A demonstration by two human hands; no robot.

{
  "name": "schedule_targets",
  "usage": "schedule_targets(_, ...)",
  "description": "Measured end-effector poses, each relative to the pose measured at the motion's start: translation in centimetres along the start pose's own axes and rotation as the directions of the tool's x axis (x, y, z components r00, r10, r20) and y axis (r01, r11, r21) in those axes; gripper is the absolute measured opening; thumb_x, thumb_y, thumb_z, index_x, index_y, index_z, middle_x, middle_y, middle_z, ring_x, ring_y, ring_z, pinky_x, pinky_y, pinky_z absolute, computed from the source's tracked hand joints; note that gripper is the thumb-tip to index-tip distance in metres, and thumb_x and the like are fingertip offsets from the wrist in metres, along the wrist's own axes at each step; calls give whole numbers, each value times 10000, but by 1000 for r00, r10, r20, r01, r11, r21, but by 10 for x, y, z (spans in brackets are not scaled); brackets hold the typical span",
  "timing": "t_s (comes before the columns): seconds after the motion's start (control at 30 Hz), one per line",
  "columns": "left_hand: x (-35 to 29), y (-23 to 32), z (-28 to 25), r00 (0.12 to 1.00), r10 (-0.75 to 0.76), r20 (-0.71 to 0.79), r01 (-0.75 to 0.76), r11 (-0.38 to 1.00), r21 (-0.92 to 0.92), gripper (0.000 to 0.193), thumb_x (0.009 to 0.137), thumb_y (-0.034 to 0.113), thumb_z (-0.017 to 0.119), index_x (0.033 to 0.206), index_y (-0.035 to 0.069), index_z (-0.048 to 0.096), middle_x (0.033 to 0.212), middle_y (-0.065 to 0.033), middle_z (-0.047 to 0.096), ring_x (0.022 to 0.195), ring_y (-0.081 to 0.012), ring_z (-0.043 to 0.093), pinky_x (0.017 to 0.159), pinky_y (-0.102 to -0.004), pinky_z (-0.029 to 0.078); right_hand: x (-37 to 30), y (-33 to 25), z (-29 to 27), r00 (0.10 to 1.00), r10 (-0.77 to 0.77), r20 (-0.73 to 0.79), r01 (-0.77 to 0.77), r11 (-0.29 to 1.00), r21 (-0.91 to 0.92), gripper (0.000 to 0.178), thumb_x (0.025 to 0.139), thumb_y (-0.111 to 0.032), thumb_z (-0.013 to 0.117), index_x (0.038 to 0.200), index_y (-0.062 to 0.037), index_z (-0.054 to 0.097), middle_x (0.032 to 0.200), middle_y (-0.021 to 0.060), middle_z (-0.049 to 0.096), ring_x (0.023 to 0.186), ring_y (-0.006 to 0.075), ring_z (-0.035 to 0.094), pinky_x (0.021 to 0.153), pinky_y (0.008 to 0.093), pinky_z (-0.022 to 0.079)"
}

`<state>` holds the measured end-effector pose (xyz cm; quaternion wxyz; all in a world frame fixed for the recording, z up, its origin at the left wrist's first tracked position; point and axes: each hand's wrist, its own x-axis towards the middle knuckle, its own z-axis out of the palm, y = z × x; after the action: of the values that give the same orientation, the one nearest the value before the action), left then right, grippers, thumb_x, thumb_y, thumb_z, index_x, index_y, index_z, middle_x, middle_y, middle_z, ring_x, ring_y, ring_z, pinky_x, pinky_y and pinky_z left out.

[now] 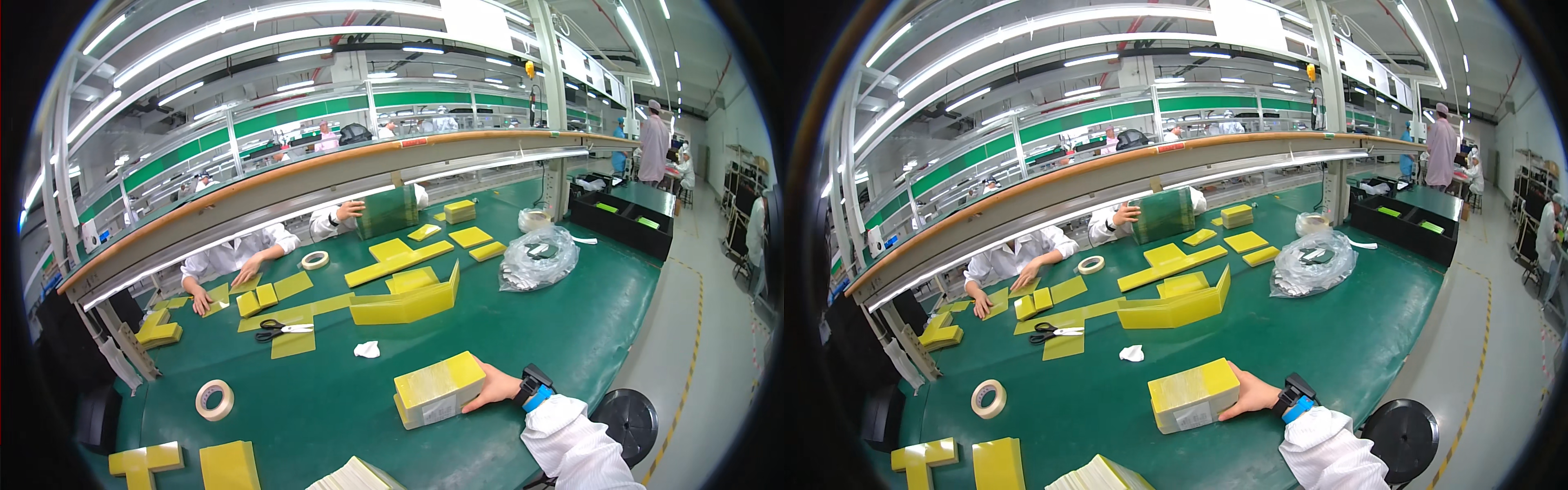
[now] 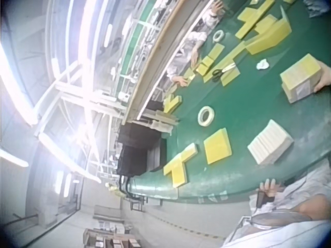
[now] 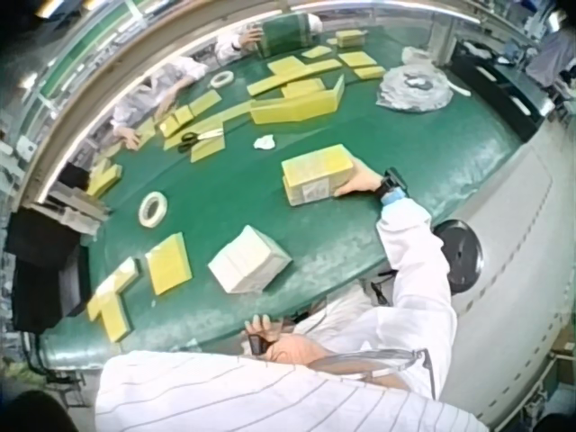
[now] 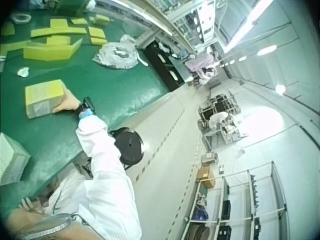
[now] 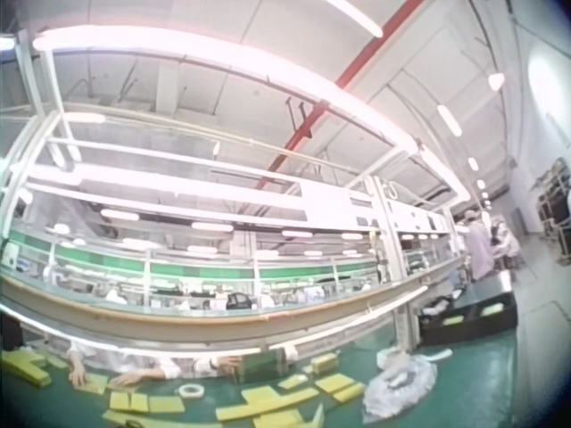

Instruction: The recorder is assembling and organizing stacks of yellow components with labels, using scissors to trim labels.

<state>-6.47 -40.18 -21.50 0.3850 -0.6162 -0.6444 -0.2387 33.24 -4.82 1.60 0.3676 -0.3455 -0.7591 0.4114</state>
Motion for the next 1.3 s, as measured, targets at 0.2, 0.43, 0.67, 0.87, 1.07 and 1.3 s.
schedule_targets(0.2, -18, -2, 10, 1000, -12, -8, 12, 1000, 19, 345, 871, 294, 496, 1171, 126, 467, 1269, -103, 426, 1136, -291, 437, 955, -463, 336, 2, 0, 2, 999, -47, -19, 47, 999, -7, 982, 600, -185, 867, 1360, -46, 259, 1267, 96, 495, 1158, 179, 456, 985, 333, 376)
schedule_targets(0.43, -51, -8, 27, 1000, -15, -21, 16, 999, 39, 332, 864, 279, 512, 1151, 114, 482, 1252, -110, 438, 1120, -292, 452, 944, -454, 354, 3, -3, 4, 998, -50, -34, 48, 997, -57, 947, 597, -171, 867, 1339, -52, 291, 1240, 103, 518, 1145, 183, 476, 977, 335, 385)
schedule_targets(0.67, -104, -15, 76, 998, -35, -51, 38, 998, 57, 319, 858, 264, 528, 1132, 103, 497, 1236, -117, 451, 1103, -294, 467, 932, -446, 371, -2, -13, 2, 998, -49, -47, 51, 997, 60, 910, 597, -121, 866, 1328, -60, 329, 1278, 73, 468, 1173, 164, 428, 998, 327, 366)
schedule_targets(0.87, -165, -29, 133, 996, -14, -86, 13, 1000, -5, 311, 857, 258, 536, 1123, 100, 506, 1226, -120, 461, 1091, -296, 477, 922, -444, 382, 1, -1, 7, 994, -97, -45, 97, 995, -1, 930, 593, -142, 863, 1333, -17, 313, 1283, 102, 454, 1189, 191, 420, 1010, 333, 351)
schedule_targets(1.07, -227, -42, 196, 995, 21, -100, -31, 995, -100, 303, 858, 254, 541, 1116, 99, 516, 1216, -123, 472, 1077, -299, 489, 908, -446, 394, 1, -2, 7, 987, -148, -61, 143, 986, -84, 891, 606, -147, 857, 1316, -42, 329, 1263, 105, 466, 1168, 198, 438, 992, 345, 368)
schedule_targets(1.3, -228, -41, 223, 993, 61, -97, -76, 983, -164, 293, 859, 249, 548, 1109, 98, 527, 1205, -127, 486, 1060, -302, 504, 892, -448, 408, -1, -3, 5, 996, -86, -6, 87, 992, 92, 899, 648, -143, 831, 1354, -48, 282, 1299, 102, 439, 1207, 193, 403, 1017, 344, 342)
